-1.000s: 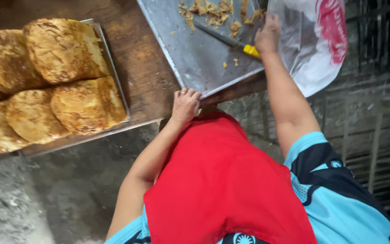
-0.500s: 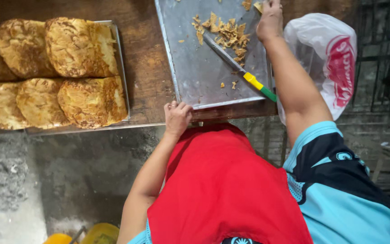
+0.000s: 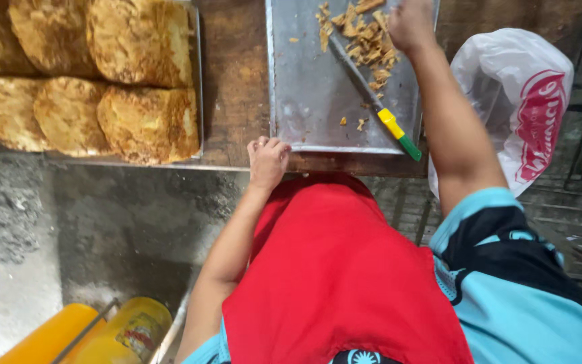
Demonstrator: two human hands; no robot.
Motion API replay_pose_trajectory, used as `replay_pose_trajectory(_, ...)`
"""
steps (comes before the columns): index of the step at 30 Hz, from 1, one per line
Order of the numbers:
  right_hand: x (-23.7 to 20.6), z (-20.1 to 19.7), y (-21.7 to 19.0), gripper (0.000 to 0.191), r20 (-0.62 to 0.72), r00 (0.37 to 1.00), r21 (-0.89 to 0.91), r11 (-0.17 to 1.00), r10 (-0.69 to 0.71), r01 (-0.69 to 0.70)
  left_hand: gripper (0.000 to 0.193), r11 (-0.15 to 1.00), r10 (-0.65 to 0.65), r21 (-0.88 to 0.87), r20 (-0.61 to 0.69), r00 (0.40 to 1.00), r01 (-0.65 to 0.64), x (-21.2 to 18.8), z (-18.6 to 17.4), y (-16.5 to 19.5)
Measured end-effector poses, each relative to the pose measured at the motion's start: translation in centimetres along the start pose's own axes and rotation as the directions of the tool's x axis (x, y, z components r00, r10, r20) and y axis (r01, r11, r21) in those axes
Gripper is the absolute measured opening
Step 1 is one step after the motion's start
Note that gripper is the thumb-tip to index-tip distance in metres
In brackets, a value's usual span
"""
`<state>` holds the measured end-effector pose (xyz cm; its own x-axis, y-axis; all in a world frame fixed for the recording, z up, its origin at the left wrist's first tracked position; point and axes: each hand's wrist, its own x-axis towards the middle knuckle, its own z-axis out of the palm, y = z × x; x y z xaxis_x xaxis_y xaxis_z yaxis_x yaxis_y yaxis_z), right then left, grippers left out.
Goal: The person trims the crusts from several loaves of bread using a knife. They pick up each loaf, cut off the edges, and place the trimmed loaf back on the tray. The process is repeated for multiple loaves.
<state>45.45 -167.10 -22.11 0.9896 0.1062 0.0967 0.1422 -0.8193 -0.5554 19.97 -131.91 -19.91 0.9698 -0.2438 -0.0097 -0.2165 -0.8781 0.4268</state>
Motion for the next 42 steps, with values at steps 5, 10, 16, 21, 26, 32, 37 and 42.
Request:
replay_pose_trajectory(5, -14.0, -3.2, -3.8, 0.038, 0.128, 0.991, -0.017, 0.999, 0.035, -0.033, 0.008, 0.999, 0.005, -0.036, -0.023, 1.000, -0.006, -0.5, 0.4, -0.3)
replay_pose_trajectory(10, -22.0, -1.6, -4.4, 0.038, 0.138, 0.983, -0.032, 0.993, 0.120, -0.117, 0.008, 0.998, -0.023, -0.063, -0.010, 1.000, 0.023, -1.0, 0.6, -0.1)
replay_pose_trajectory(16, -21.4, 0.0, -1.2, 0.027, -0.034, 0.998, 0.111, 0.992, 0.058, -0.054, 0.009, 0.997, -0.035, -0.076, -0.010, 0.999, 0.034, -1.1, 0.8, 0.0)
replay_pose_trajectory(21, -21.5, 1.8, -1.5, 0.032, 0.252, 0.962, 0.312, 0.932, 0.104, -0.182, 0.008, 0.995, -0.046, -0.089, 0.001, 0.999, 0.046, -1.0, 1.2, -0.2)
replay_pose_trajectory(26, -18.1, 3.9, -1.7, 0.026, 0.365, 0.929, 0.226, 0.963, 0.056, -0.147, 0.007, 0.987, -0.119, -0.097, 0.100, 0.988, 0.129, 0.0, 1.4, -0.5)
replay_pose_trajectory(32, -13.4, 1.6, -1.6, 0.025, 0.027, 0.993, 0.288, 0.951, 0.114, -0.117, 0.047, 0.964, -0.081, -0.260, -0.093, 0.992, 0.054, 1.1, -1.2, 0.1)
replay_pose_trajectory(37, -17.2, 1.7, -3.2, 0.017, 0.043, 0.998, 0.136, 0.990, -0.037, 0.031, 0.041, 0.908, -0.261, -0.406, -0.365, 0.894, 0.100, -1.3, -7.2, -4.3)
replay_pose_trajectory(42, -15.8, 2.8, -1.9, 0.017, -0.154, 0.986, -0.104, 0.993, -0.066, 0.050, 0.043, 0.947, -0.313, -0.282, -0.719, 0.621, 0.151, -4.9, -13.2, -14.4)
